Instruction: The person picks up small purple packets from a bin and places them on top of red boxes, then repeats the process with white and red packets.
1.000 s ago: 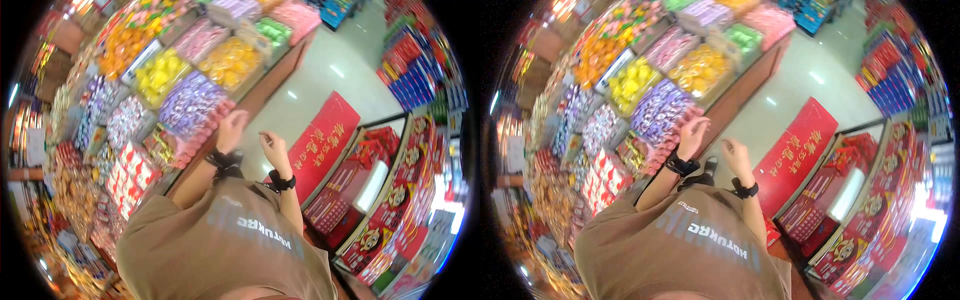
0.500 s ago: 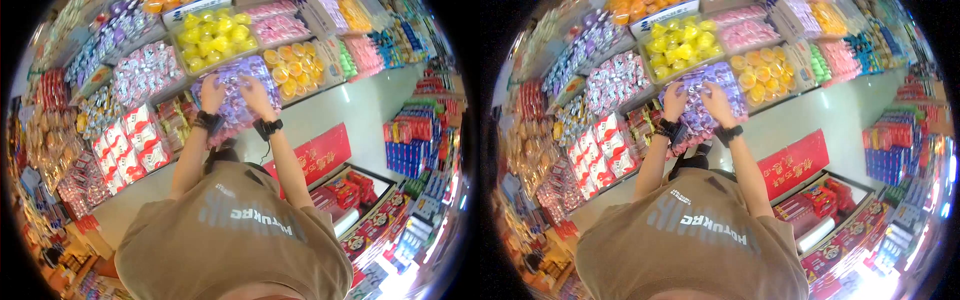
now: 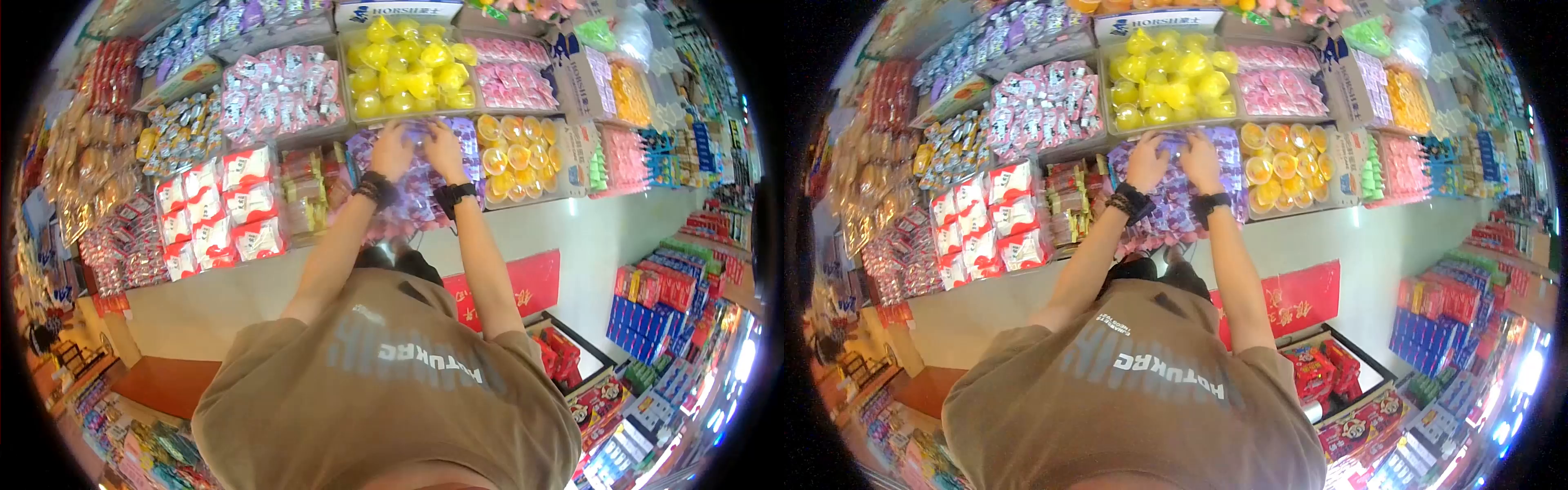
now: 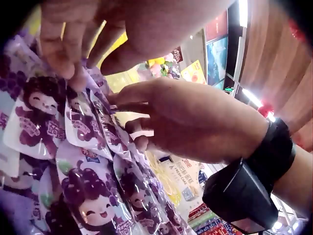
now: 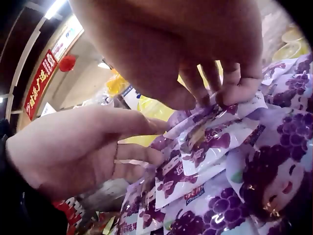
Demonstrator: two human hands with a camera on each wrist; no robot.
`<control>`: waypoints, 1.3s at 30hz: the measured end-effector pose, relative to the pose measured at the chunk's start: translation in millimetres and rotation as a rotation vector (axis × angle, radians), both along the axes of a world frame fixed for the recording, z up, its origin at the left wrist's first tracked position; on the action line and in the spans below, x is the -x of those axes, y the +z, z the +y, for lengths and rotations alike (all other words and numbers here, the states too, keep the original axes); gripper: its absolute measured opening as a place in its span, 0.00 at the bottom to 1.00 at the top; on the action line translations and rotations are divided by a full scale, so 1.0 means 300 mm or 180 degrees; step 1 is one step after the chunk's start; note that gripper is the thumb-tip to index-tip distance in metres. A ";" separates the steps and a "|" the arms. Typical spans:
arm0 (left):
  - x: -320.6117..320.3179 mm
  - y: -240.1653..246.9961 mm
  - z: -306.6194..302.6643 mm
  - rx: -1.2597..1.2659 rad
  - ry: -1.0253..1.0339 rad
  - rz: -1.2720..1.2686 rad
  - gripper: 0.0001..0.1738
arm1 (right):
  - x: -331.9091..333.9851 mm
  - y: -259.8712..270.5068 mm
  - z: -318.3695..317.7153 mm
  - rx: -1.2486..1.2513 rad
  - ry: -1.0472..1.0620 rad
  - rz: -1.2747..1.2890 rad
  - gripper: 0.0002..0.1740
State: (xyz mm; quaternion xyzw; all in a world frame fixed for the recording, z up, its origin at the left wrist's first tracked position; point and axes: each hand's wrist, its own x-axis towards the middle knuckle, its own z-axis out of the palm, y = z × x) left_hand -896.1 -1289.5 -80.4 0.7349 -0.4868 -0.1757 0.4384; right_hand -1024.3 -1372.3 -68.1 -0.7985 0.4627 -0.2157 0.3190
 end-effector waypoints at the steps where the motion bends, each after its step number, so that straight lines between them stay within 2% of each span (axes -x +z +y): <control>1: 0.000 -0.013 0.001 0.0045 0.0041 -0.0125 0.22 | -0.003 -0.005 -0.002 0.0153 -0.0010 0.0019 0.20; 2: -0.003 -0.005 0.000 0.0093 0.0060 -0.0254 0.22 | -0.013 0.014 0.007 0.0308 -0.0044 0.0034 0.18; 3: -0.004 0.001 0.003 -0.0090 0.0037 0.0016 0.24 | -0.012 0.035 0.018 0.0272 -0.0050 0.0018 0.17; 7: -0.003 0.007 0.023 0.0224 0.0063 0.0105 0.22 | 0.013 0.074 0.043 0.0794 0.0097 -0.0150 0.14; 10: 0.001 0.131 0.075 0.0455 -0.0188 0.0090 0.19 | 0.085 0.164 0.112 0.0379 0.0223 -0.0616 0.13; 11: 0.018 0.167 0.101 0.0250 -0.0068 0.0541 0.17 | 0.117 0.217 0.144 0.0508 0.0275 -0.0633 0.13; 14: 0.043 0.234 0.171 0.0385 -0.0527 0.1009 0.15 | 0.218 0.289 0.261 0.0121 -0.0096 -0.0699 0.12; 16: 0.056 0.263 0.216 0.0193 -0.0801 0.1060 0.14 | 0.287 0.356 0.346 -0.0438 -0.0400 -0.0880 0.11; 17: 0.068 0.300 0.237 0.0542 -0.1057 0.0730 0.16 | 0.320 0.377 0.381 -0.0714 -0.0556 -0.0987 0.11; 18: 0.101 0.314 0.249 0.0494 -0.1034 0.1178 0.17 | 0.354 0.377 0.418 -0.0776 -0.0658 -0.1151 0.10; 20: 0.151 0.322 0.288 0.0274 -0.0978 0.2034 0.18 | 0.406 0.362 0.511 -0.0925 -0.0878 -0.1526 0.08; 22: 0.186 0.319 0.317 -0.0279 -0.1336 0.2725 0.20 | 0.433 0.399 0.592 -0.1344 -0.1048 -0.1928 0.08; 24: 0.167 0.317 0.344 -0.1439 -0.1954 0.3106 0.20 | 0.455 0.412 0.666 -0.1633 -0.1368 -0.2155 0.08; 26: 0.220 0.382 0.357 -0.1379 -0.2163 0.2740 0.15 | 0.477 0.426 0.726 -0.1951 -0.1694 -0.2335 0.10; 29: 0.279 0.422 0.375 -0.1332 -0.2595 0.2225 0.08 | 0.518 0.435 0.810 -0.1403 -0.1849 -0.2388 0.11; 30: 0.302 0.417 0.388 -0.1372 -0.2610 0.2239 0.06 | 0.547 0.418 0.840 -0.1323 -0.1801 -0.2382 0.11; 32: 0.345 0.429 0.417 -0.1618 -0.2481 0.2311 0.06 | 0.593 0.517 0.903 -0.1465 -0.1925 -0.2306 0.11; 34: 0.396 0.456 0.440 -0.1804 -0.2521 0.2192 0.06 | 0.636 0.517 0.960 -0.0894 -0.2051 -0.2213 0.10; 35: 0.402 0.384 0.449 -0.1597 -0.2665 0.1989 0.06 | 0.658 0.522 0.990 -0.0898 -0.2208 -0.2449 0.10; 37: 0.514 0.372 0.476 -0.0913 -0.3223 0.1567 0.07 | 0.705 0.524 1.053 -0.0620 -0.2524 -0.2694 0.10; 38: 0.561 0.366 0.498 -0.0422 -0.3553 0.1019 0.11 | 0.738 0.520 1.088 -0.0621 -0.2630 -0.2882 0.10; 39: 0.647 0.439 0.557 -0.0540 -0.3523 0.1029 0.13 | 0.785 0.508 1.132 -0.0425 -0.2696 -0.2751 0.11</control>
